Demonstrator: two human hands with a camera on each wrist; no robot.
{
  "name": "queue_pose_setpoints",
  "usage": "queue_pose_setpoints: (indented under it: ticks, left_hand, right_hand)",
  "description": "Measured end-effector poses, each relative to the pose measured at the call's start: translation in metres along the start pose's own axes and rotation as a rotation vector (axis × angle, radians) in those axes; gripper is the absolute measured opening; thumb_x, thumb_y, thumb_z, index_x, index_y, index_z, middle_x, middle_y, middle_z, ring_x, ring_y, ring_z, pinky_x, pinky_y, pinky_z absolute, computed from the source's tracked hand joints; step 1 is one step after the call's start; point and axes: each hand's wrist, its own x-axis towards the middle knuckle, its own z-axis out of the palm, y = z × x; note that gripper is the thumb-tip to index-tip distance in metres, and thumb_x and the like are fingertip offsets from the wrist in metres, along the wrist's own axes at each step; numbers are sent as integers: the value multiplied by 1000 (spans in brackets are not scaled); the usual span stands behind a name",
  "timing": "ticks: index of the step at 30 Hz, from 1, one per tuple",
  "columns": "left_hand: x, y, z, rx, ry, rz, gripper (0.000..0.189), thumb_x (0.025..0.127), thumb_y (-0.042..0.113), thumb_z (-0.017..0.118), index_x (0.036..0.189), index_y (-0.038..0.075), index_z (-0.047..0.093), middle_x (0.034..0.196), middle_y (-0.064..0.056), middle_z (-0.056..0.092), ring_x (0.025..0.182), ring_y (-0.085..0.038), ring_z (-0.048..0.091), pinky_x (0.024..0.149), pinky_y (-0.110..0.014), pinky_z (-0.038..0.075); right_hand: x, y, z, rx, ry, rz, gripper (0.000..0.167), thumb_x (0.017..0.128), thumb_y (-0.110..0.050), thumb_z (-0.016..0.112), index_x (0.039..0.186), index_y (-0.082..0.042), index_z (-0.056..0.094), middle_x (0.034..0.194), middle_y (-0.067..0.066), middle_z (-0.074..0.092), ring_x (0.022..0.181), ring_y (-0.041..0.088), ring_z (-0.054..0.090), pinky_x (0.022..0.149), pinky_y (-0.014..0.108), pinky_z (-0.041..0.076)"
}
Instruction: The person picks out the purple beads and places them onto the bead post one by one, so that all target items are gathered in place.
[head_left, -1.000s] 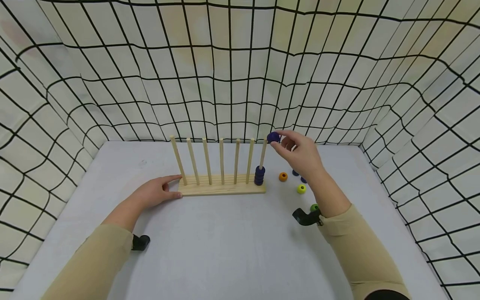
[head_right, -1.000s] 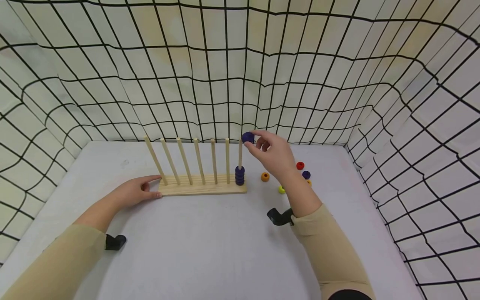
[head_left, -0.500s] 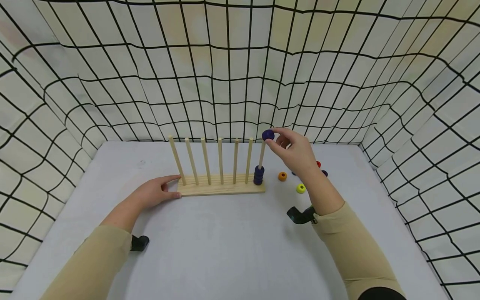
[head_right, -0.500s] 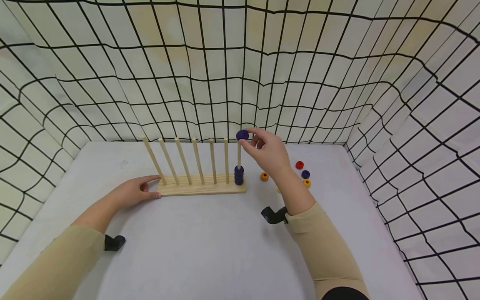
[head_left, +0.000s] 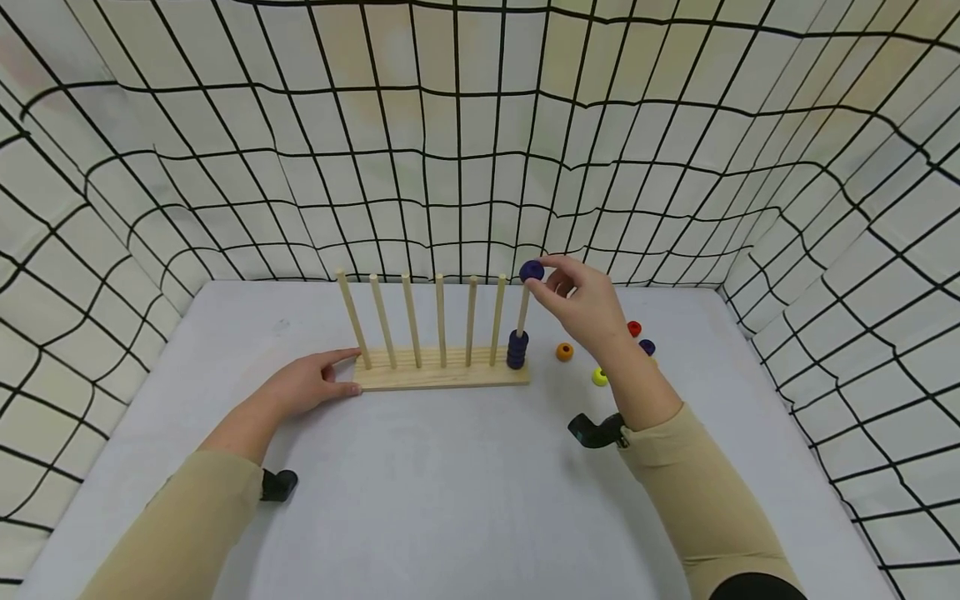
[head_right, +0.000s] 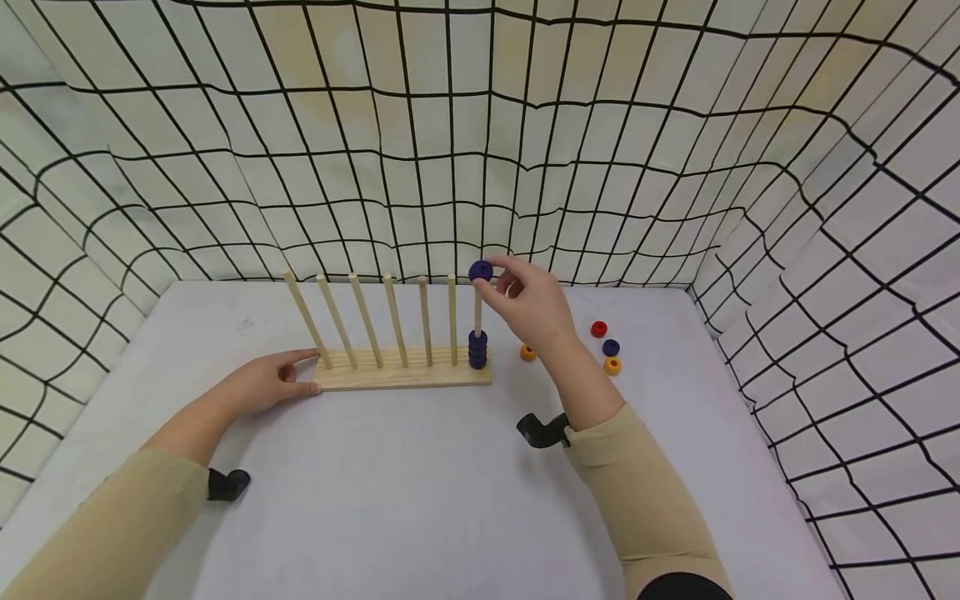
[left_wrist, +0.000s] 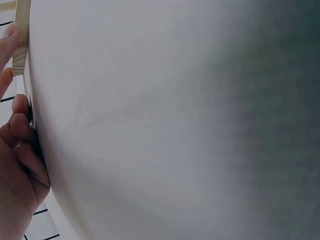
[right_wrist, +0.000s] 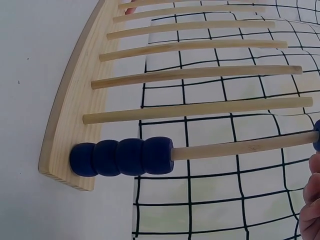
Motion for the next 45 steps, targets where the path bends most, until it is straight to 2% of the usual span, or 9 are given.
queue_pose_setpoints:
  ticks: [21, 35, 45]
  left_hand:
    - [0, 1, -1, -6, -8, 3, 80, 86, 52, 72, 151, 15, 43, 82, -5, 47, 72, -20, 43, 65, -35, 32]
    - [0, -4, 2, -2, 1, 7, 82, 86, 54, 72, 151, 16, 43, 81, -4, 48, 72, -20, 43, 64, -35, 33]
    - [0, 0, 1, -6, -1, 10, 81, 86, 53, 72, 151, 15, 43, 81, -5, 47, 72, -20, 43, 64, -35, 32]
  right_hand:
    - [0, 9, 9, 2, 5, 20, 42, 94, -40, 68, 131, -22, 64, 89, 0, 60, 81, 18, 55, 64, 35, 46]
    - [-2, 8, 8, 13, -1, 31, 41, 93, -38, 69, 130, -21, 65, 88, 1, 60, 80, 19, 55, 63, 34, 47]
    - [-2, 8, 8, 19, 5, 20, 40, 94, -37, 69, 130, -21, 65, 88, 1, 61, 80, 19, 55, 62, 35, 47]
